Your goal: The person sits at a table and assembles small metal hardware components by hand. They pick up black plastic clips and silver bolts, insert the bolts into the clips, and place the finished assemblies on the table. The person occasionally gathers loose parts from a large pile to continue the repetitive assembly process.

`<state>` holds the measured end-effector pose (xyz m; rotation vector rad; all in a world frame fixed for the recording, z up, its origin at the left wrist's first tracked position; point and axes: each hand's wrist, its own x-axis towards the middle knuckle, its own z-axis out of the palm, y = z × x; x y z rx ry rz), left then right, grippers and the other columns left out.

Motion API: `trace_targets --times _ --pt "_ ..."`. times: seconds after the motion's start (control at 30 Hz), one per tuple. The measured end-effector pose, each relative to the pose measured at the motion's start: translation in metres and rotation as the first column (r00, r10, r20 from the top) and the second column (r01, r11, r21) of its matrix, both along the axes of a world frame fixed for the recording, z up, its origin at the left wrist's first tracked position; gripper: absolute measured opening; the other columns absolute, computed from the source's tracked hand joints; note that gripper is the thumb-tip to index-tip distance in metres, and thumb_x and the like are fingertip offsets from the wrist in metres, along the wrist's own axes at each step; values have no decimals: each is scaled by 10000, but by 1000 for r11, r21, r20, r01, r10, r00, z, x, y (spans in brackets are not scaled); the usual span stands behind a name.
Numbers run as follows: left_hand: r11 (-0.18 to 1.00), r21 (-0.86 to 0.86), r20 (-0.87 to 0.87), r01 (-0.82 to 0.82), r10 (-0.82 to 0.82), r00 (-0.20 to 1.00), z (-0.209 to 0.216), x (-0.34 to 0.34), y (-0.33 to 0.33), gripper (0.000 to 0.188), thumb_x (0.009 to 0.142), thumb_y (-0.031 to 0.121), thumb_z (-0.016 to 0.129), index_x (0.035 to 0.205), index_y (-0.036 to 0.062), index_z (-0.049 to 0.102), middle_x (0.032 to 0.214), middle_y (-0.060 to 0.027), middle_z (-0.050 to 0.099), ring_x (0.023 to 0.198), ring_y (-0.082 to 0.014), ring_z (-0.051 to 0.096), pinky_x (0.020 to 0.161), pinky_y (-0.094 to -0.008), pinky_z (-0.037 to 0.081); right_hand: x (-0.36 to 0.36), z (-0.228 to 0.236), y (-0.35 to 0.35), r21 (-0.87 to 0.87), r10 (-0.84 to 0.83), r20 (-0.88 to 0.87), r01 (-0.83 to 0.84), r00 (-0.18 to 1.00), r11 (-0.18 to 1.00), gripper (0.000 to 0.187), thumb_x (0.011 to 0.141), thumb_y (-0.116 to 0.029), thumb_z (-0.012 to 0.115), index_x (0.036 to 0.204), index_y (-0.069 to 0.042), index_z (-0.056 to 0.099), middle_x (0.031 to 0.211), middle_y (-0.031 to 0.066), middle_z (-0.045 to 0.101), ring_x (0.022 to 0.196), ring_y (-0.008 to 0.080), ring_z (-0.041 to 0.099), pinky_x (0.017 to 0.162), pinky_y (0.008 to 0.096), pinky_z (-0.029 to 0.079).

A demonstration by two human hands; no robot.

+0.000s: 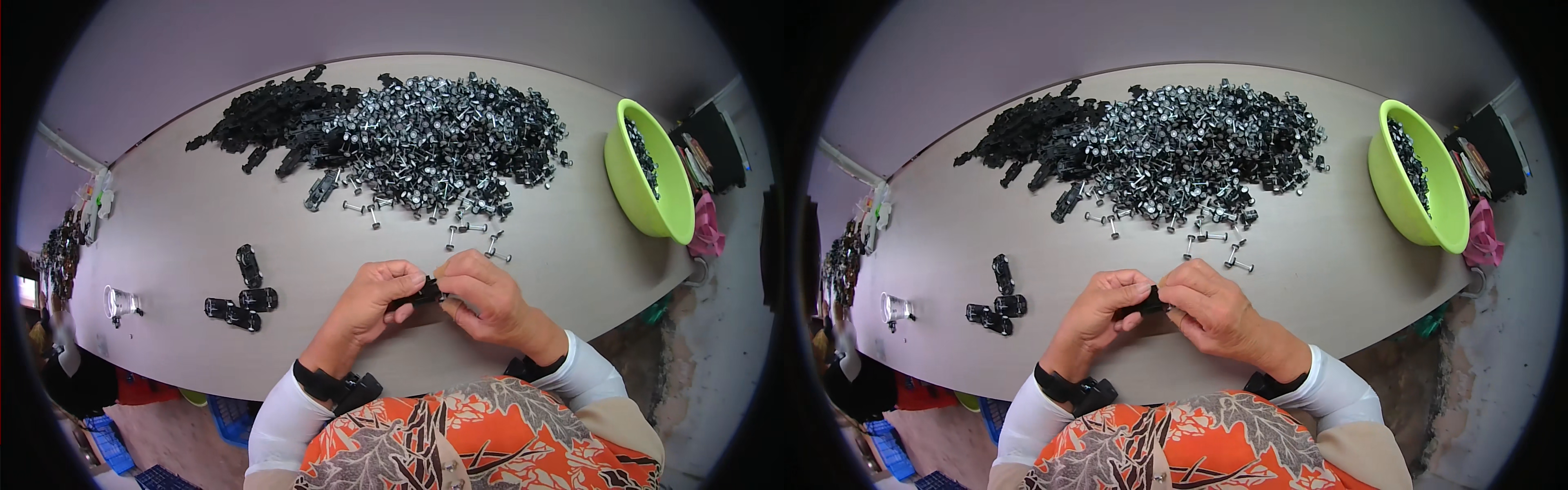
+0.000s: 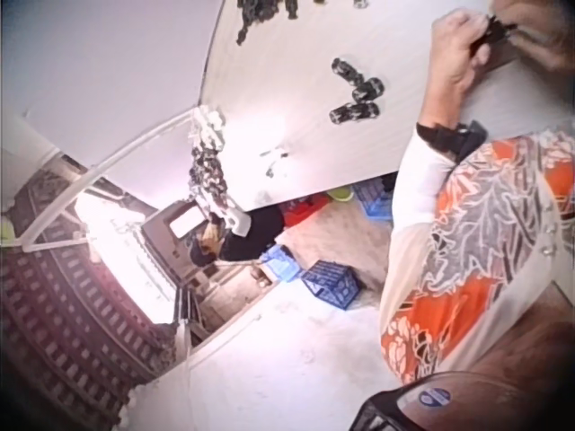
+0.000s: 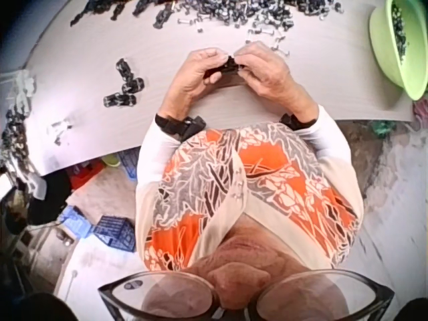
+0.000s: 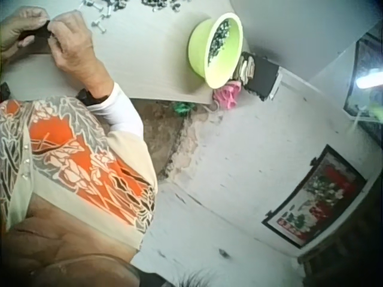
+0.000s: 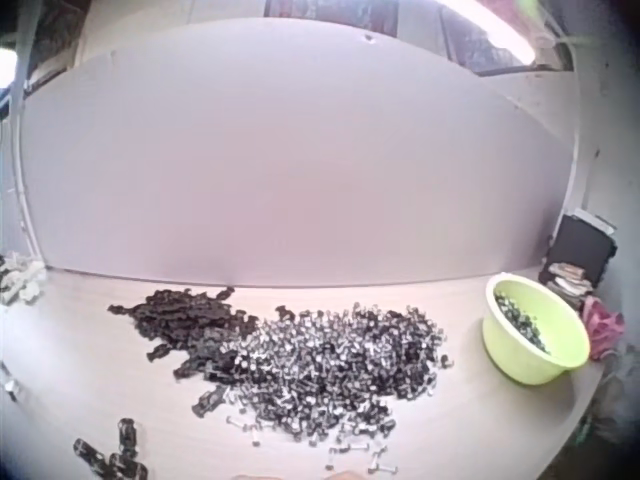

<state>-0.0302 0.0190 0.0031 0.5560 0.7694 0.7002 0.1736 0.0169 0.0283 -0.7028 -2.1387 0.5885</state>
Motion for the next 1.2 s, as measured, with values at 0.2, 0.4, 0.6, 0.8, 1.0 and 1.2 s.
trace_targets --times 0.2,0.4,0.6,0.8,1.0,1.2 --pt "996 63 -12 66 -65 998 2 1 -2 166 875 168 655 841 7 639 714 -14 596 476 -40 447 414 -165 336 -3 -14 -11 -22 35 -31 -35 999 999 386 618 111 663 979 -8 592 917 103 581 856 292 594 696 343 503" --pt "985 99 -166 141 -124 978 7 2 -3 164 899 153 615 843 -1 630 721 -46 616 497 -75 534 422 -184 388 9 -8 -18 -134 -52 -58 43 997 990 296 688 67 690 965 15 599 977 148 619 883 310 622 750 353 522" --pt "995 96 -200 2 17 980 2 2 -3 176 906 143 588 892 -30 617 746 -101 641 579 -162 648 490 -238 529 72 -4 14 -127 -453 278 500 847 857 187 733 36 600 916 4 616 926 126 619 734 269 616 658 347 495" --pt "993 74 -168 -88 100 981 5 3 -1 214 909 143 590 1002 -48 619 805 -117 660 599 -175 660 513 -243 541 84 -8 30 -317 -356 208 407 911 856 115 735 24 582 845 3 607 796 113 578 674 287 591 611 368 470" --pt "996 77 -134 -54 64 989 5 6 1 274 920 141 577 1096 -68 593 885 -145 670 673 -209 684 594 -282 576 89 -24 67 74 -458 261 456 849 887 177 719 58 537 866 -15 603 866 108 574 748 308 582 664 375 472" --pt "1000 14 -29 -16 16 999 10 -1 -4 392 965 217 508 1195 -100 531 994 -187 653 862 -272 685 730 -314 586 76 0 43 -77 -364 218 387 906 919 183 704 55 568 865 -23 606 833 93 563 635 263 577 573 338 468"
